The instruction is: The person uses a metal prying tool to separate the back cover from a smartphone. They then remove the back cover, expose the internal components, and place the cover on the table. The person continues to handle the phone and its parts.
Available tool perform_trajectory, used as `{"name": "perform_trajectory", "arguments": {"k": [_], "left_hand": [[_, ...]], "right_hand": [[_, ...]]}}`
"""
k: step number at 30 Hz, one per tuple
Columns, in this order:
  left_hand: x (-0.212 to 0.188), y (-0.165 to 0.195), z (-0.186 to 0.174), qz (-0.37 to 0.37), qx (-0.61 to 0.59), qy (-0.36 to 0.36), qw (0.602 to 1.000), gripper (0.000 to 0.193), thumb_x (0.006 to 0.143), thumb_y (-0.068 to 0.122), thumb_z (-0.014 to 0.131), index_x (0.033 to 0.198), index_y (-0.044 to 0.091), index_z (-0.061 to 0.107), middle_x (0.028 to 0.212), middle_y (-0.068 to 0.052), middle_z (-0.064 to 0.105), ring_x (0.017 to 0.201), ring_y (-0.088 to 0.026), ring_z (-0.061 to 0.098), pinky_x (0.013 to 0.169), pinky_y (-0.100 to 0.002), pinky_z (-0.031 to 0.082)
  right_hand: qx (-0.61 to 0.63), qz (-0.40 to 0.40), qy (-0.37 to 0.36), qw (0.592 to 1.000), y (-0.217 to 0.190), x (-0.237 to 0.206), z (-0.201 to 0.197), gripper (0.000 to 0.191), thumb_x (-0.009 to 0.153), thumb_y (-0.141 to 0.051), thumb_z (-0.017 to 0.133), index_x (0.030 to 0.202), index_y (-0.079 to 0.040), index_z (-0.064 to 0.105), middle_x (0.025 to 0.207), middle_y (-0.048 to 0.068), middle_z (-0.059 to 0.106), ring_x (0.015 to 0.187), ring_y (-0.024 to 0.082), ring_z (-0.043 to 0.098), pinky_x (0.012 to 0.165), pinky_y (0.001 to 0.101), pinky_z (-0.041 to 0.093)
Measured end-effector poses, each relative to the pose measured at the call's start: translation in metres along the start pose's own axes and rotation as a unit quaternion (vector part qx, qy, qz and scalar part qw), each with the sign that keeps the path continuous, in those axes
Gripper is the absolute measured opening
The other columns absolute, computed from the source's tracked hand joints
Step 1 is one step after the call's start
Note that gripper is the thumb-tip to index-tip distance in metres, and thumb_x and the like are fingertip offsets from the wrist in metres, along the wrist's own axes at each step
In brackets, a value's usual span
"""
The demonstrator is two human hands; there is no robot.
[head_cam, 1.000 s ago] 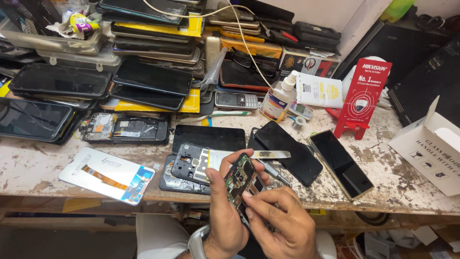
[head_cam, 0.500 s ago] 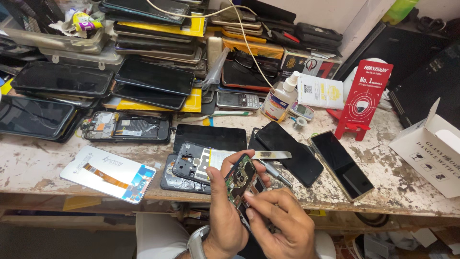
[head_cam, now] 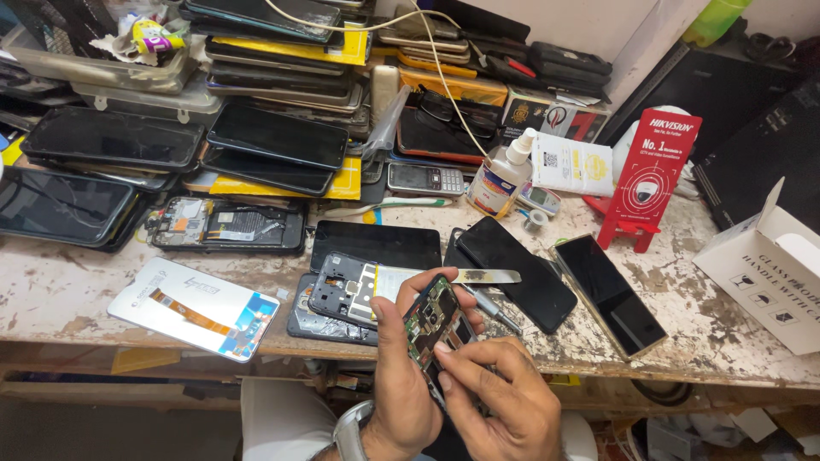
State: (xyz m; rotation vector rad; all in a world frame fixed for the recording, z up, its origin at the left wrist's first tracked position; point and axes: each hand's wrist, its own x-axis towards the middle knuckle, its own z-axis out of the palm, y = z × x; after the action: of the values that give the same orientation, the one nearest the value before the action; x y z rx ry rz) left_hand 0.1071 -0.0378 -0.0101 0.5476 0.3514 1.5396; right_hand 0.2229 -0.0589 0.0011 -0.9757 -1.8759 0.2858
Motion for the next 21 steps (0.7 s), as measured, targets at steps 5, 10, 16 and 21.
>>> {"name": "perform_trajectory", "arguments": {"k": [5,10,16,21], "left_hand": [[0.000,-0.001,-0.001,0.002,-0.001,0.005,1.000,0.078,0.101,0.066,0.023,0.137,0.001,0.048,0.107,-0.008,0.062,0.101,-0.019,0.060,0.096,-0.036,0.051],[-0.002,-0.002,-0.001,0.007,0.005,0.003,1.000,0.074,0.103,0.063,0.023,0.136,0.001,0.049,0.106,-0.009,0.062,0.101,-0.019,0.058,0.095,-0.035,0.050],[-0.004,-0.006,-0.001,-0.002,-0.015,0.024,1.000,0.072,0.104,0.061,0.024,0.135,0.001,0.049,0.104,-0.009,0.062,0.100,-0.020,0.059,0.095,-0.036,0.051],[-0.001,0.004,-0.008,-0.016,-0.028,0.014,0.999,0.080,0.101,0.066,0.020,0.135,0.000,0.051,0.106,-0.012,0.067,0.100,-0.023,0.064,0.093,-0.038,0.054]], "right_hand": [[-0.033,-0.020,-0.015,0.999,-0.002,-0.001,-0.001,0.038,0.071,0.004,0.081,0.108,-0.006,0.079,0.092,0.005,0.071,0.084,0.018,0.070,0.078,0.0304,0.058],[-0.053,-0.055,-0.013,0.997,-0.002,-0.006,0.001,0.041,0.070,0.004,0.080,0.110,-0.007,0.077,0.095,0.006,0.069,0.087,0.020,0.069,0.078,0.0308,0.057],[-0.063,-0.062,-0.050,0.995,0.002,-0.006,-0.002,0.042,0.071,0.003,0.081,0.112,-0.008,0.076,0.101,0.007,0.069,0.093,0.022,0.069,0.080,0.0337,0.058],[-0.105,-0.085,-0.044,0.990,0.003,-0.010,-0.002,0.041,0.079,-0.013,0.080,0.119,-0.013,0.074,0.115,0.010,0.066,0.111,0.028,0.063,0.097,0.0396,0.054]]}}
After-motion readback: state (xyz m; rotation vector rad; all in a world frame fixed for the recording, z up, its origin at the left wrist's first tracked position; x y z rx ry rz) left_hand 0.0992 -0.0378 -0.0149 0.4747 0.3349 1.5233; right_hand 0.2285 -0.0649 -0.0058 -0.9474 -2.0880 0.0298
